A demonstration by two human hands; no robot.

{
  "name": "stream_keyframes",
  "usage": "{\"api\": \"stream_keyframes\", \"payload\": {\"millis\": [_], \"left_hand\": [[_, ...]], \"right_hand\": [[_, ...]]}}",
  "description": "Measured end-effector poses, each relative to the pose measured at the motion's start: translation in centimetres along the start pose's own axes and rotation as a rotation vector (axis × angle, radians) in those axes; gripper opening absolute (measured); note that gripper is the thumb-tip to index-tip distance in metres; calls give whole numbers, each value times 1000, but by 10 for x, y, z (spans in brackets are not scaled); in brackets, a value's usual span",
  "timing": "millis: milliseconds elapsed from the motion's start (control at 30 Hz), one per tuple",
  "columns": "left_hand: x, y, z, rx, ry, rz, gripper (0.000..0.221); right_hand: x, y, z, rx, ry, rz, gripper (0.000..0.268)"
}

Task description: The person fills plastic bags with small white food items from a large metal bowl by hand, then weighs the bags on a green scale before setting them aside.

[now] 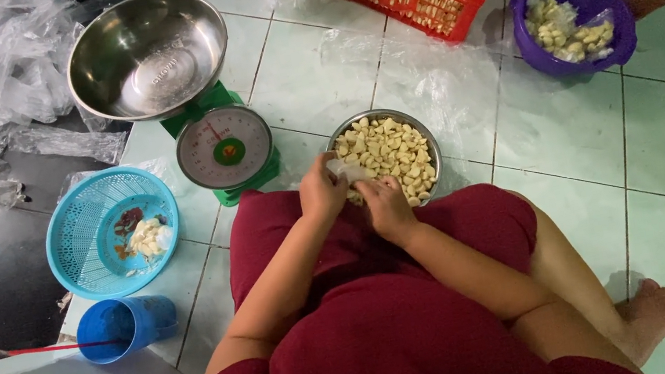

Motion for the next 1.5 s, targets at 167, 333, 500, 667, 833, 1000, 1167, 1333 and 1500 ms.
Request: {"api": "stream_keyframes", "payload": {"millis": [167, 333, 500, 667, 833, 1000, 1167, 1333, 1500], "left_hand": [[-1, -6, -2, 55, 67, -14, 51], [-3, -10, -7, 100, 91, -22, 49], [0, -8, -17, 76, 164, -60, 51], [-6, -27, -5, -89, 93, -291, 61], [-18, -28, 19, -113, -123, -708, 116], [-13, -4, -16, 180, -87, -696, 115], [21, 46, -43, -11, -333, -719, 80], [25, 49, -25, -324, -685, -596, 66], [26, 51, -15, -614, -669, -428, 70]], "right_hand": [[2, 10, -4, -146, 177, -59, 23], [6, 6, -3, -233, 317, -94, 23], [-4, -9, -26, -235, 414, 1, 21], [-7, -31, -12, -85, 367, -354, 19], [-2, -46, 6, -36, 398, -305, 29], [7, -10, 17, 251, 200, 44, 18], [26, -20, 45, 326, -331, 129, 33], [54, -80, 48, 138, -45, -397, 70], [45, -90, 16, 88, 411, -708, 117]]}}
Point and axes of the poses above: each hand's wrist, its own x-axis towards the middle knuckle, its own z-axis out of the back of the hand, y = z × x, the point moved 5 cm from there along x, towards the middle knuckle, and after that the axes turned 8 degrees about x, right-handed, at the moved point
